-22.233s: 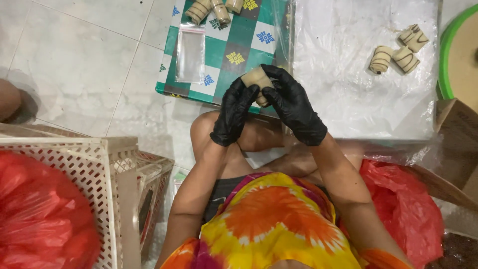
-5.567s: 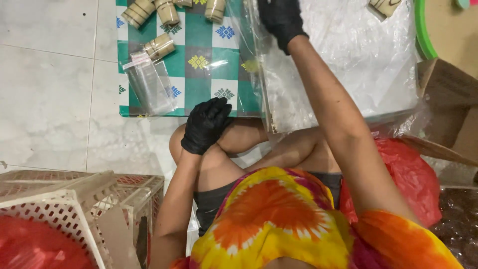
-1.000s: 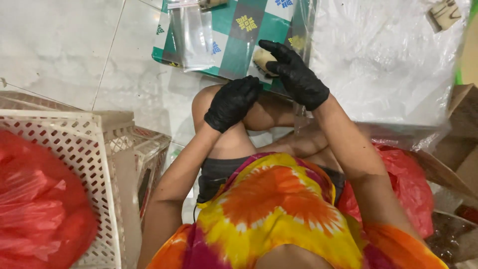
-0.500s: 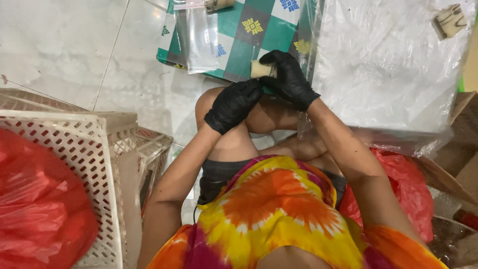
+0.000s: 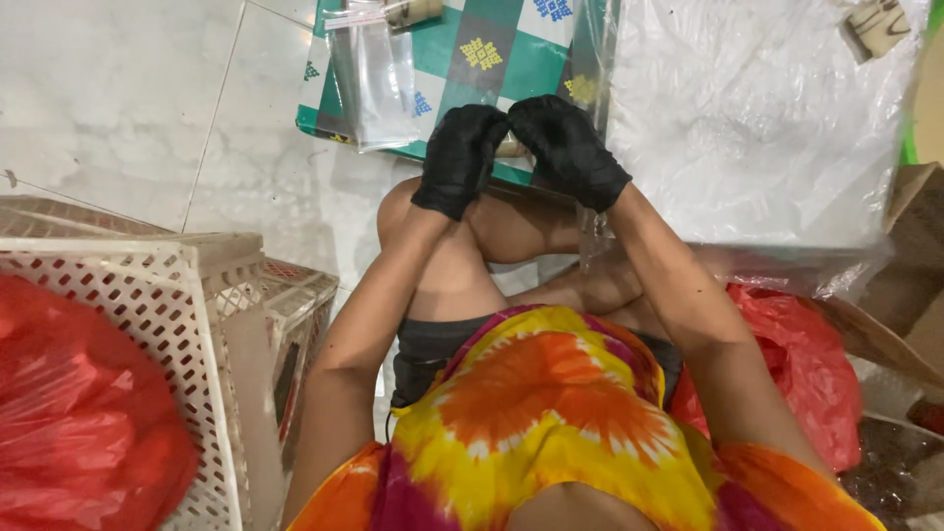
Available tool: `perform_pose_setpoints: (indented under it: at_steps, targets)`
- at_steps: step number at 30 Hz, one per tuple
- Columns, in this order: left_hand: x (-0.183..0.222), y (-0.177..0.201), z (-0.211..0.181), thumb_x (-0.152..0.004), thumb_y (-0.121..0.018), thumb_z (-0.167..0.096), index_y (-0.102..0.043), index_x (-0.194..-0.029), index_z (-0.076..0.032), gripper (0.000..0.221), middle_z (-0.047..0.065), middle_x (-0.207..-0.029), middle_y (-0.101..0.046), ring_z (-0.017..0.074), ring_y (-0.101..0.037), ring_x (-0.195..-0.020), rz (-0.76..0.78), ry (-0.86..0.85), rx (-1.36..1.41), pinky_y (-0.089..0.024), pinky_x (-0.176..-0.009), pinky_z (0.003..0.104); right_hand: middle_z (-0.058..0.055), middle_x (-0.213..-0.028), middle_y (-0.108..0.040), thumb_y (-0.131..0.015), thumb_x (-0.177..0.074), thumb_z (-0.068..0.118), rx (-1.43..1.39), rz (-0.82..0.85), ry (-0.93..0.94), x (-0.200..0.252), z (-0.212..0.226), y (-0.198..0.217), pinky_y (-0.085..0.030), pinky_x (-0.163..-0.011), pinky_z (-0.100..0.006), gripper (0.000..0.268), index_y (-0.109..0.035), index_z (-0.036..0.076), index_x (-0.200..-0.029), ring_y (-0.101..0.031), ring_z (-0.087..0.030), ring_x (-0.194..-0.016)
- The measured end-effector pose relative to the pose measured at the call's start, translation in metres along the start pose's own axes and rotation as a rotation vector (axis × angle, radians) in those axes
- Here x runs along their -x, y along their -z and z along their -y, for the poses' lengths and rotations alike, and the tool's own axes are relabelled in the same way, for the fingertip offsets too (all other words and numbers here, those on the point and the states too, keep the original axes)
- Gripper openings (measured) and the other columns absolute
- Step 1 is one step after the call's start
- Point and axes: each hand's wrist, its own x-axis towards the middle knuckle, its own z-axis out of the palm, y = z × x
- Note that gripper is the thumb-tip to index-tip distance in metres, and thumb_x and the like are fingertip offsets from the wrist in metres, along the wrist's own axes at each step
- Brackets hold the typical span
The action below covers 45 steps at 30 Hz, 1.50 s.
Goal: Packaging small rolled pastries into individual plastic bags while sitting on the floor.
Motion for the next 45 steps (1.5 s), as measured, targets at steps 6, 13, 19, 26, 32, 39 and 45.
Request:
perform_pose_setpoints:
  at_steps: [6, 13, 19, 26, 32, 39, 45]
  targets:
    - [-0.014, 0.008, 0.000, -0.083, -0.077, -0.014, -0.077, -0.098, -0.005, 0.017, 0.010, -0.090, -0.077, 0.0285, -0.070, -0.076, 0.073, 0.158, 0.231, -0.054, -0.072, 0.038, -0.016, -0.120, -0.066, -0.073, -0.088, -0.003, 0.153, -0.083, -0.067, -0.013, 0.052, 0.016, -0.052, -0.091, -0.042, 0.038, -0.067, 0.000, -0.125, -0.064, -0.033, -0.104]
    - [-0.016, 0.043, -0.009, -0.081, -0.084, -0.018, -0.048, -0.149, -0.012, 0.077, 0.010, -0.108, -0.074, 0.0330, -0.068, -0.093, 0.155, -0.193, 0.158, -0.053, -0.084, 0.044, -0.015, -0.124, -0.069, -0.080, -0.087, 0.002, 0.102, 0.096, -0.010, -0.008, 0.046, 0.023, -0.054, -0.090, -0.044, 0.042, -0.064, 0.002, -0.126, -0.066, -0.035, -0.107]
    - [-0.017, 0.017, 0.013, -0.087, -0.083, -0.041, -0.055, -0.147, -0.015, 0.071, 0.008, -0.087, -0.064, 0.0267, -0.059, -0.076, 0.053, -0.113, -0.397, -0.048, -0.071, 0.041, -0.023, -0.111, -0.057, -0.061, -0.103, 0.006, 0.189, 0.138, 0.037, -0.052, 0.040, 0.039, -0.045, -0.089, -0.047, 0.017, -0.071, -0.004, -0.111, -0.052, -0.041, -0.098]
    - [-0.030, 0.072, 0.060, -0.096, -0.066, -0.036, -0.049, -0.146, -0.011, 0.058, 0.010, -0.124, -0.060, 0.0315, -0.058, -0.106, -0.195, 0.402, -0.812, -0.047, -0.087, 0.043, -0.024, -0.139, -0.059, -0.075, -0.099, 0.029, 0.330, 0.153, 0.052, -0.063, 0.032, 0.022, -0.049, -0.098, -0.049, 0.068, -0.046, 0.002, -0.153, -0.059, -0.042, -0.117]
    - [-0.025, 0.082, 0.098, -0.069, -0.089, -0.026, -0.076, -0.101, -0.015, 0.036, 0.006, -0.105, -0.064, 0.0287, -0.060, -0.090, -0.260, 0.384, -0.641, -0.049, -0.078, 0.042, -0.016, -0.121, -0.074, -0.080, -0.088, 0.017, 0.173, 0.162, -0.421, -0.107, 0.031, 0.029, -0.054, -0.091, -0.043, 0.045, -0.070, 0.006, -0.130, -0.071, -0.032, -0.100]
    - [-0.028, 0.078, 0.064, -0.085, -0.072, -0.010, -0.063, -0.106, -0.011, 0.023, 0.007, -0.098, -0.068, 0.0304, -0.066, -0.083, -0.424, 0.318, -0.323, -0.052, -0.076, 0.042, -0.021, -0.144, -0.056, -0.077, -0.103, 0.023, 0.236, -0.088, -0.103, -0.075, 0.064, 0.028, -0.046, -0.109, -0.049, 0.048, -0.055, 0.004, -0.141, -0.054, -0.040, -0.131]
    - [-0.002, 0.056, -0.052, -0.087, -0.082, 0.007, -0.047, -0.151, -0.013, 0.076, 0.000, -0.090, -0.067, 0.0101, -0.068, -0.083, -0.461, 0.554, 0.828, -0.058, -0.080, 0.026, -0.012, -0.122, -0.070, -0.077, -0.096, 0.021, -0.463, -0.221, -0.471, -0.005, 0.082, -0.004, -0.058, -0.088, -0.039, 0.041, -0.065, 0.005, -0.133, -0.068, -0.024, -0.107]
